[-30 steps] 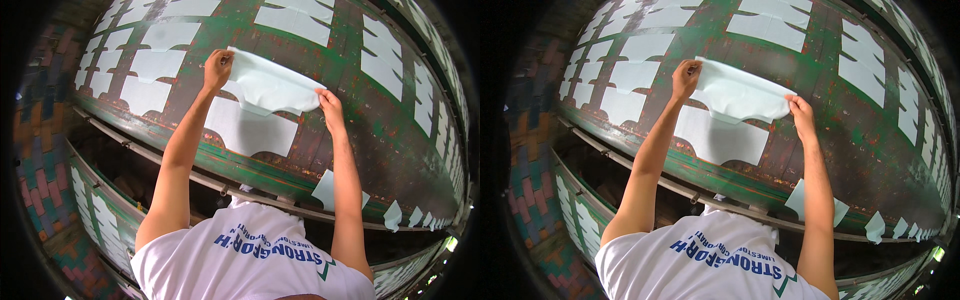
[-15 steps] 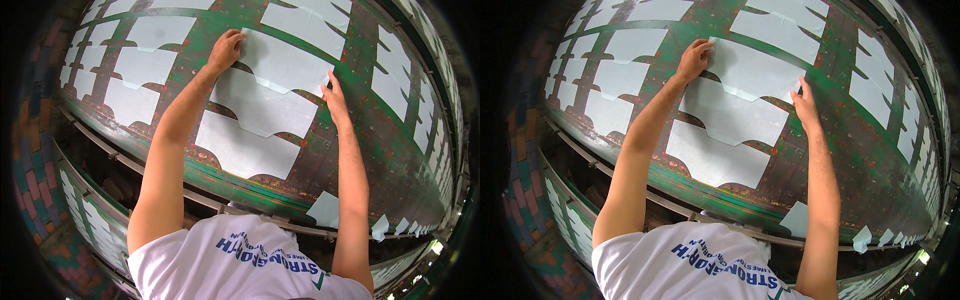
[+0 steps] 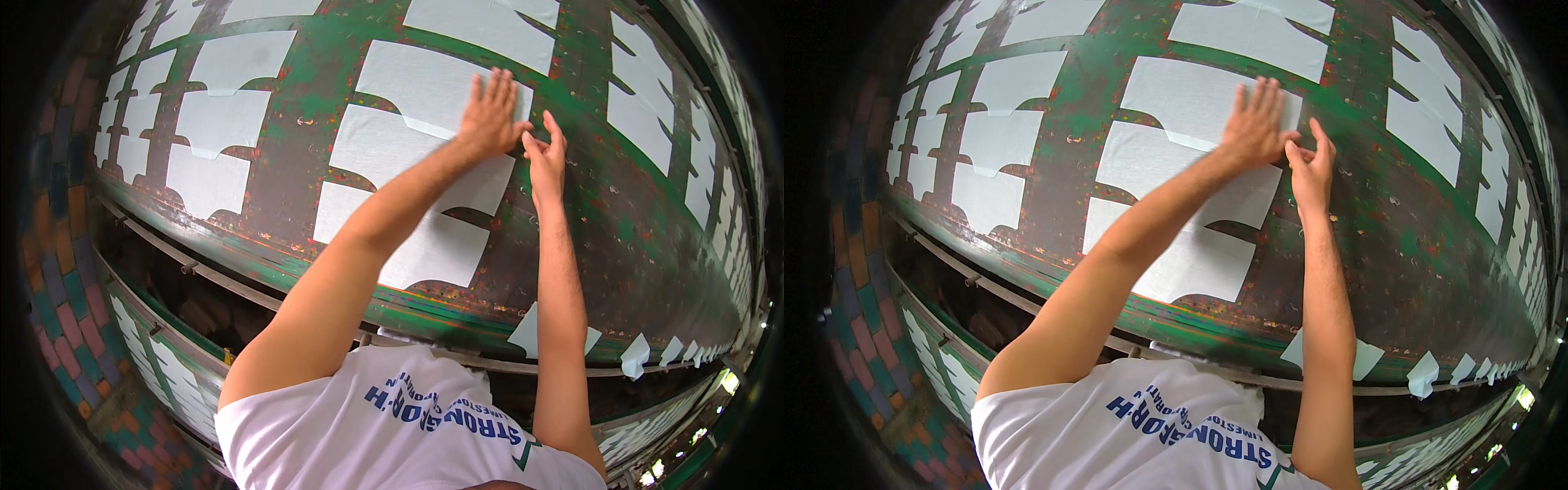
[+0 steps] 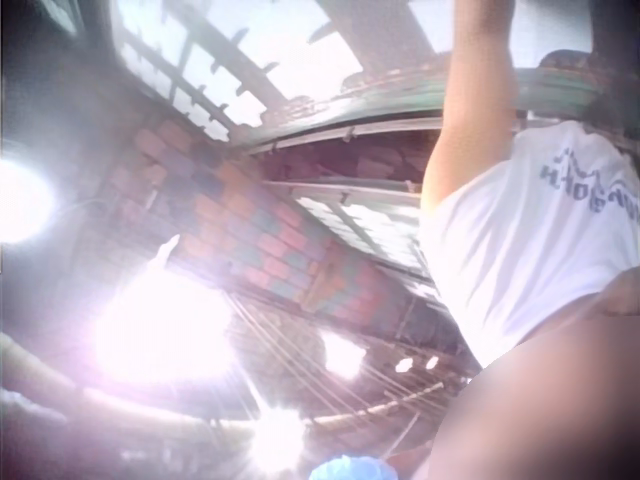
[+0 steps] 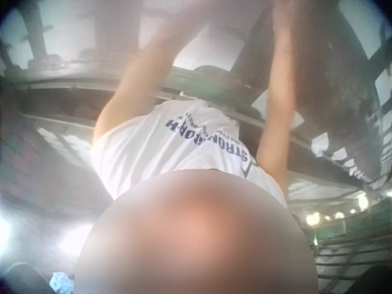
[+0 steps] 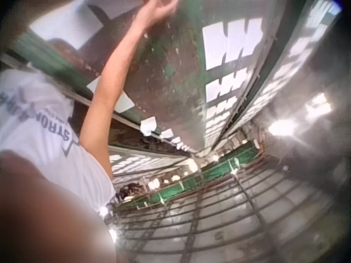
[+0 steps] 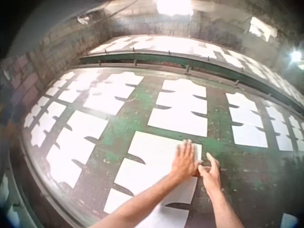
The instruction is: The person repeatedly places white cutout stickers onto a green curved surface, smoothing each one with their hands. They handle the stickers one at a time, aligning them in rows and pressing them down to adhere.
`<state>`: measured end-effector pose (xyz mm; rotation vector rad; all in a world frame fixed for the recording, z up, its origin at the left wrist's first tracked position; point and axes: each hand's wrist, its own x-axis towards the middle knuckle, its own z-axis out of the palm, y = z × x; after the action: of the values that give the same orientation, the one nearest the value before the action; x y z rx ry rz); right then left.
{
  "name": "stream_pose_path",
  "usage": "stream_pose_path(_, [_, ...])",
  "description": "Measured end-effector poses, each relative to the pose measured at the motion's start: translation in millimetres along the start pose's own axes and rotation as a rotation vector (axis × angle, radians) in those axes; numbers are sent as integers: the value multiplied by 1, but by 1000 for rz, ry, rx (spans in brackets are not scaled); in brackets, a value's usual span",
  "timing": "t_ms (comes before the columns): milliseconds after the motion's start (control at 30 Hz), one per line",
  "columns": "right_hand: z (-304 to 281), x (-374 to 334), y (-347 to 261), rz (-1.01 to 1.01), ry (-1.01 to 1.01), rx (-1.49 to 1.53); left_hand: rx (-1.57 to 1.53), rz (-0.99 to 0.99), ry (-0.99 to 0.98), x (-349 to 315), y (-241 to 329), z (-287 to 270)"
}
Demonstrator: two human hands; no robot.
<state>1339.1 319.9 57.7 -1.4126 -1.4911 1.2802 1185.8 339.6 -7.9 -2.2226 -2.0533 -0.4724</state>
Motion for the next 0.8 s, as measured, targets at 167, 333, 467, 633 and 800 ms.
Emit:
stream_pose_path(167, [-61,-80,25,-50,171,75,-256,118,-89,-19,46,-13])
stream_pose_path(333, [-177,-183,63,71,246,-119,-496,119,-187,-58,56,-52])
stream_pose_path(467, [-271,-256,75,77,168,-739,-523,313,-88,-122,101,-82])
stream_pose_path(633, [-317,-309,74,247,-163,-926,-614,363,-291,-209,198,-97])
stream_pose_path(800, [-324,-314,82,34,-310,-899,-546,203,-315,-250,263,-96])
